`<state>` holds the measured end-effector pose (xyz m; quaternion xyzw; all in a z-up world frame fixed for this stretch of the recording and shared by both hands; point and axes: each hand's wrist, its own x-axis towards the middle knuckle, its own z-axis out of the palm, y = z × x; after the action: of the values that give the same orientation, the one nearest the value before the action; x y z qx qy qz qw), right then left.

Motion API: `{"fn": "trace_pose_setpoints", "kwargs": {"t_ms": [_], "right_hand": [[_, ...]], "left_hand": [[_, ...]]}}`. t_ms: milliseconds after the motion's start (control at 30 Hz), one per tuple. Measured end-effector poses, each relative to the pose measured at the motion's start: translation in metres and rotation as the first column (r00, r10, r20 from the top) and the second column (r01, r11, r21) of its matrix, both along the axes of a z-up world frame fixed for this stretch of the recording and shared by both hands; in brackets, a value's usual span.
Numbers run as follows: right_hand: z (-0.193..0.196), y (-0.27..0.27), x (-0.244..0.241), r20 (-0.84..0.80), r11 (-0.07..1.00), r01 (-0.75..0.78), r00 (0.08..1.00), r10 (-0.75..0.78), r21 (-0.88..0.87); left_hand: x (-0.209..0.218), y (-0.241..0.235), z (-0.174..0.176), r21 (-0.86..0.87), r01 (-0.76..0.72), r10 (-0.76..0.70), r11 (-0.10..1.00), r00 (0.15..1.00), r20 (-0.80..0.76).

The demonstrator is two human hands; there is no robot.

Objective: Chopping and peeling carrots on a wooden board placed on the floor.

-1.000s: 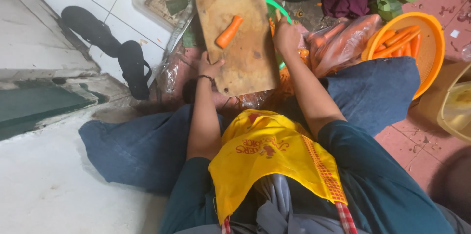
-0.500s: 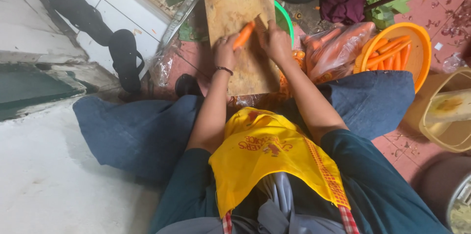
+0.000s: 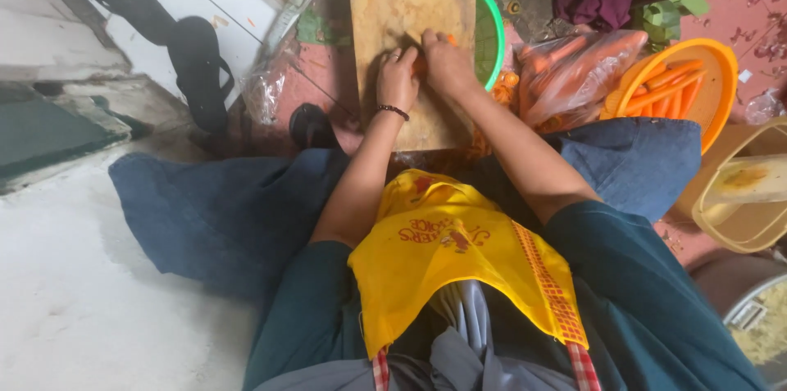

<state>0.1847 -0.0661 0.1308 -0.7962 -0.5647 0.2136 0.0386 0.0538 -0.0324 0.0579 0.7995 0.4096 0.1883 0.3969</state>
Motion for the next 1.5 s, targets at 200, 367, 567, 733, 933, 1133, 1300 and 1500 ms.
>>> {"fn": "trace_pose_setpoints", "kwargs": {"t_ms": [200, 367, 567, 733, 933, 1133, 1300, 1500], "right_hand": [[-0.039, -0.020, 0.002, -0.136, 0.976, 0.105, 0.987, -0.080, 0.191], [-0.053, -0.031, 0.020, -0.172, 0.956, 0.096, 0.984, -0.049, 0.276], [-0.039, -0.055, 0.010, -0.121, 0.948, 0.195, 0.978, -0.169, 0.251], [-0.023, -0.067, 0.000, -0.180, 0.951, 0.212, 0.968, -0.174, 0.224], [-0.023, -0.074, -0.014, -0.302, 0.945, 0.089, 0.953, 0.011, 0.315], [-0.009, -0.081, -0.024, -0.072, 0.965, 0.145, 0.989, -0.133, 0.217], [0.018, -0.077, -0.030, -0.027, 0.939, 0.186, 0.982, -0.186, 0.291], [0.025, -0.070, -0.033, -0.074, 0.960, 0.162, 0.986, -0.149, 0.230]], "left_hand": [[0.013, -0.002, -0.019, 0.151, -0.064, 0.059, 0.986, 0.998, 0.036], [0.002, -0.006, 0.000, 0.068, -0.077, 0.081, 0.995, 0.995, -0.051], [-0.019, -0.006, -0.039, -0.049, 0.038, -0.021, 0.998, 0.952, 0.306], [-0.026, -0.010, -0.026, -0.106, -0.043, 0.065, 0.993, 0.973, 0.221], [-0.023, 0.000, -0.082, -0.229, -0.122, 0.183, 0.966, 0.945, 0.271], [-0.011, -0.015, -0.045, -0.253, -0.095, 0.157, 0.963, 0.958, 0.239], [-0.005, -0.019, -0.039, -0.360, -0.172, 0.282, 0.917, 0.917, 0.281], [-0.004, -0.021, -0.050, -0.406, -0.181, 0.302, 0.896, 0.918, 0.258]]}}
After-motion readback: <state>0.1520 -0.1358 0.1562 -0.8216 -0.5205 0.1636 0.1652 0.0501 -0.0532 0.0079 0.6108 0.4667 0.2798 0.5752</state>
